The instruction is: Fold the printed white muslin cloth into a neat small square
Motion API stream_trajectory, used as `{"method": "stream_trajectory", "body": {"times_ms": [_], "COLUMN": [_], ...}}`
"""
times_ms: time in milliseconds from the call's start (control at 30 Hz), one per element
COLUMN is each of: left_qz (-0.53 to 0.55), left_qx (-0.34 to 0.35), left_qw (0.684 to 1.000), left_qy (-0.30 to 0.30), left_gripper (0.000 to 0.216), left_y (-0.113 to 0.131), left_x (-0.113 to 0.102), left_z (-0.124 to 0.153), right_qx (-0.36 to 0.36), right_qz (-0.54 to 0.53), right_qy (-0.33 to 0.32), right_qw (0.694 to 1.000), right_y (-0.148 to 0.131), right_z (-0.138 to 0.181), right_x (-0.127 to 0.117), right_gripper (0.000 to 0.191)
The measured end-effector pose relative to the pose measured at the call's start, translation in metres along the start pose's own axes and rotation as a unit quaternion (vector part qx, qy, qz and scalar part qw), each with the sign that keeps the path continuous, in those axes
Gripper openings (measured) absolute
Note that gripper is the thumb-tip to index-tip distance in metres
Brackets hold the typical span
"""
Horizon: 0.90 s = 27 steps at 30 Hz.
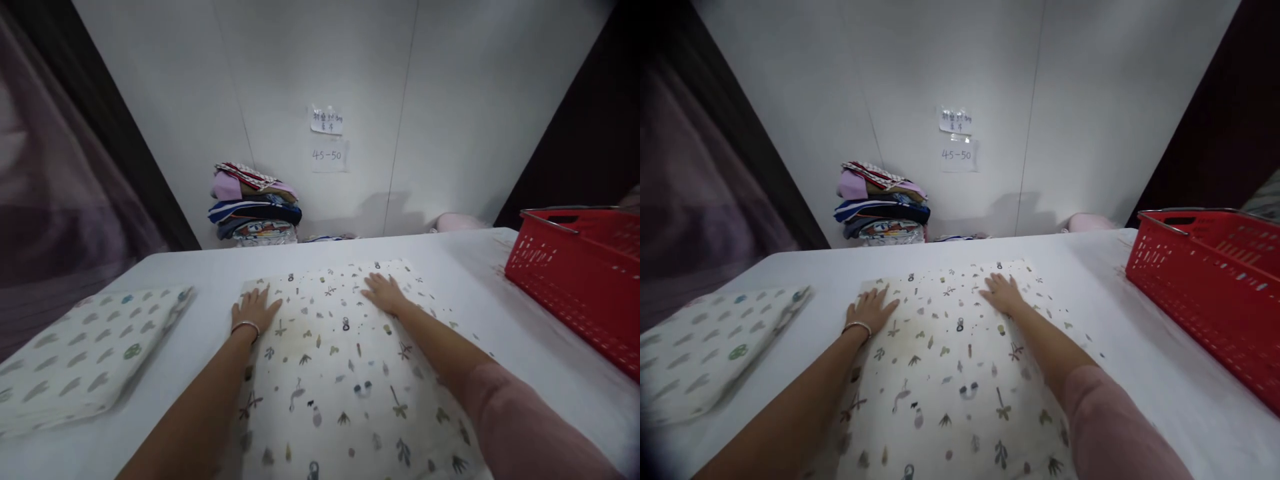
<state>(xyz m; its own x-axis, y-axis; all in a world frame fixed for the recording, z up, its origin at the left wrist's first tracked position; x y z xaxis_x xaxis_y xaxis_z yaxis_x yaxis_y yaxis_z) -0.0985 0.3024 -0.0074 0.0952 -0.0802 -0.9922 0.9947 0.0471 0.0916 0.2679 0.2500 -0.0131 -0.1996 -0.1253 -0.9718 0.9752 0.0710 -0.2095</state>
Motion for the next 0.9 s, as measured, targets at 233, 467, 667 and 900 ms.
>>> {"method": "stream_trajectory", "body": {"times_ms": [233,467,667,900], "left_qz": [0.002,-0.011,-0.009,-0.008], "left_qx": [-0.006,0.0,0.002,0.02], "left_qw": [1.0,1.0,0.999,1.0], "left_qy": [0.027,0.027,0.035,0.012], "left_gripper": [0.075,0.079,0.079,0.073], "left_y": [0.002,-0.002,-0.001,0.0], "left_x": [0.002,0.001,0.003,-0.009], "left_z": [-0.021,-0.043,-0.039,-0.044], "right_qx": [0.101,0.141,0.143,0.147], "right_qz": [0.071,0.03,0.03,0.019], "right_qy": [0.036,0.03,0.043,0.033], "right_qw": [0.992,0.989,0.988,0.988], "right_y": [0.078,0.101,0.113,0.091], "right_z": [-0.003,-0.028,-0.03,-0.005], "right_x": [-0.023,-0.02,-0.018,-0.028], "right_gripper": [0.067,0.072,0.073,0.065]}}
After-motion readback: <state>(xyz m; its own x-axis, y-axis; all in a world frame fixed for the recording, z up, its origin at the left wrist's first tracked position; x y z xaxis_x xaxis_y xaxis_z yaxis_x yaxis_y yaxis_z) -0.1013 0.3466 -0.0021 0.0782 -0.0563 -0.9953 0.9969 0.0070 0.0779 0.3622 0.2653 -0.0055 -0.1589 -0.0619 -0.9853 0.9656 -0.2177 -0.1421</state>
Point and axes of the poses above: each hand's wrist, its own z-axis away from the middle knuckle, its own x-axis out of the palm, y = z × x, the point moved 7 cm from there along -z, towards the middle knuckle, and after that the axes turned 2 degrees about -x, right-handed, at the moved point
